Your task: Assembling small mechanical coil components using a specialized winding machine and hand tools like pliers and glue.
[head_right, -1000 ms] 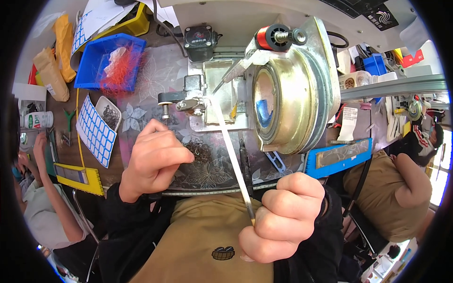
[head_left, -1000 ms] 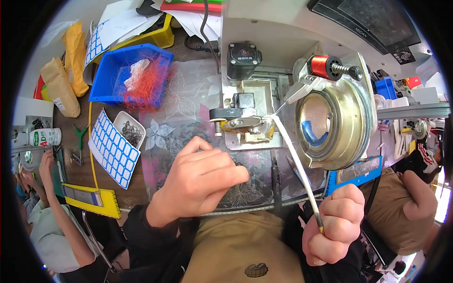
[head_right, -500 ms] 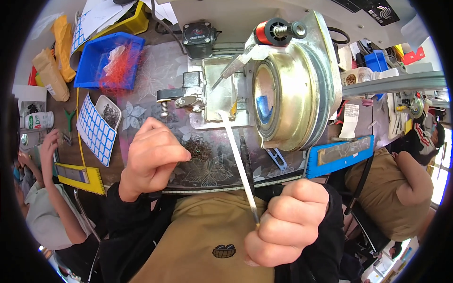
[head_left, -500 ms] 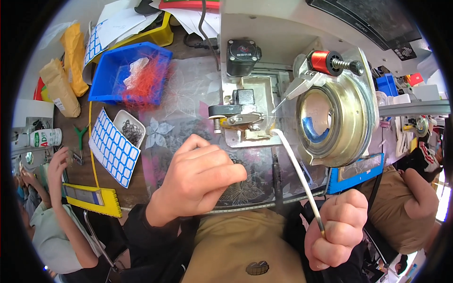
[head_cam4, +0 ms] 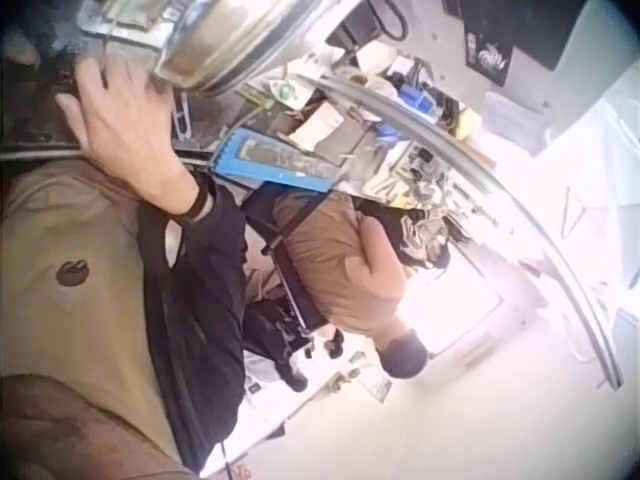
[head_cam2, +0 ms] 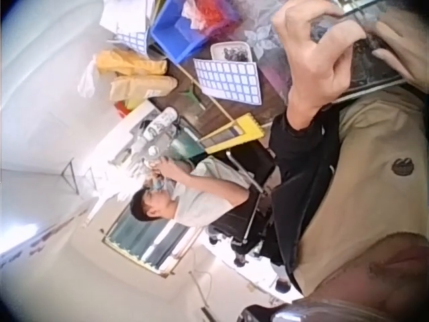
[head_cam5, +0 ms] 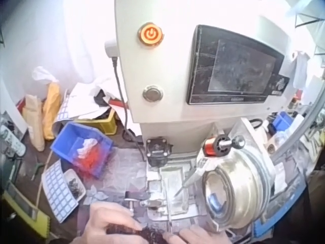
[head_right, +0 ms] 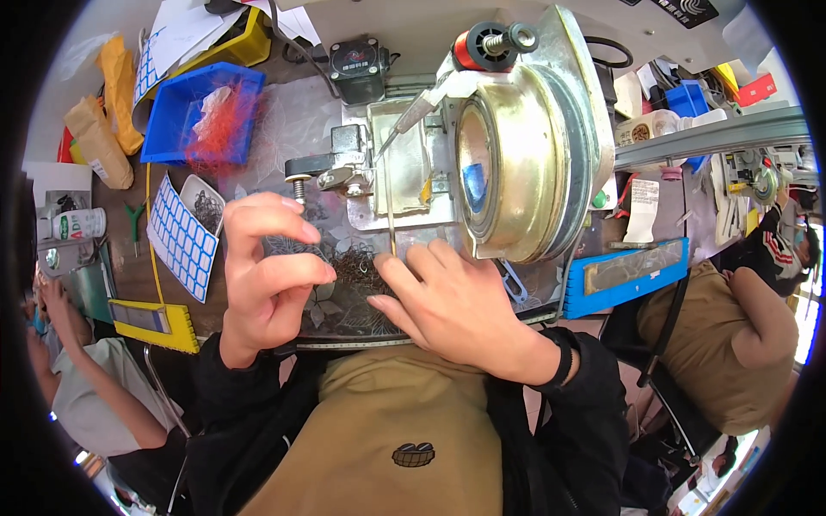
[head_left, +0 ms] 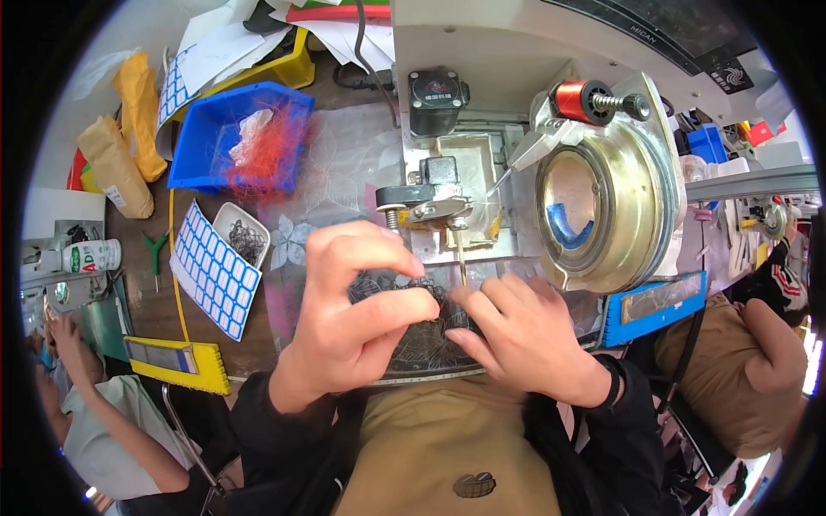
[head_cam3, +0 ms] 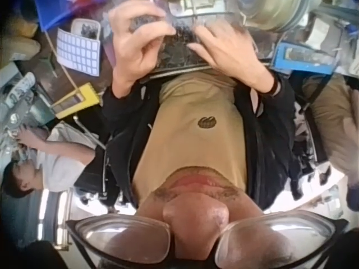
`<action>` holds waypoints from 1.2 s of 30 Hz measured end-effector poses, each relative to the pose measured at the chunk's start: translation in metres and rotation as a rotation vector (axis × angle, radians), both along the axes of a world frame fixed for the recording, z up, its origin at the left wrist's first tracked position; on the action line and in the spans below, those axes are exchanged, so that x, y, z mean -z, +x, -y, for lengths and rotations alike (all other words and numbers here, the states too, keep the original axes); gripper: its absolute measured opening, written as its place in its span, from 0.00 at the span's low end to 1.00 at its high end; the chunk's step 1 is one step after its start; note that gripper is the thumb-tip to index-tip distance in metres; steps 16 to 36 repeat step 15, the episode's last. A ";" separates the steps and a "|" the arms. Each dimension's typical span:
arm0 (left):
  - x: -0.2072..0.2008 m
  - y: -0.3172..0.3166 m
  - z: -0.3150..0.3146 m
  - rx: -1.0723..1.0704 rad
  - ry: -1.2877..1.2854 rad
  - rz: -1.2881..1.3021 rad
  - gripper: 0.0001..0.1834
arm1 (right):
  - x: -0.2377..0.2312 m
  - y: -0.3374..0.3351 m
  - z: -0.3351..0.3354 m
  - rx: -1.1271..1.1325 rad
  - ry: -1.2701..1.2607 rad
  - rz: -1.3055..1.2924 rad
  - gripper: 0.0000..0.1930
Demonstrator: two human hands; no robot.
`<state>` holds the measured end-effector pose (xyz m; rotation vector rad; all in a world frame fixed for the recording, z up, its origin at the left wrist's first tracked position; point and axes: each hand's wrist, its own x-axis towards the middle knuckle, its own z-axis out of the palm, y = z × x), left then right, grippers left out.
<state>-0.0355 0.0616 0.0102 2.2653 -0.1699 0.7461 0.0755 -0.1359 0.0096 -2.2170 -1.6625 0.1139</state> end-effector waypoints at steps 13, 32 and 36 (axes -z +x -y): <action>0.007 -0.003 0.001 -0.027 -0.049 0.006 0.10 | -0.009 0.008 0.052 0.137 0.086 -0.077 0.12; 0.011 -0.003 0.001 -0.050 -0.065 0.012 0.08 | -0.010 0.007 0.062 0.221 0.074 -0.063 0.11; 0.011 -0.003 0.001 -0.050 -0.065 0.012 0.08 | -0.010 0.007 0.062 0.221 0.074 -0.063 0.11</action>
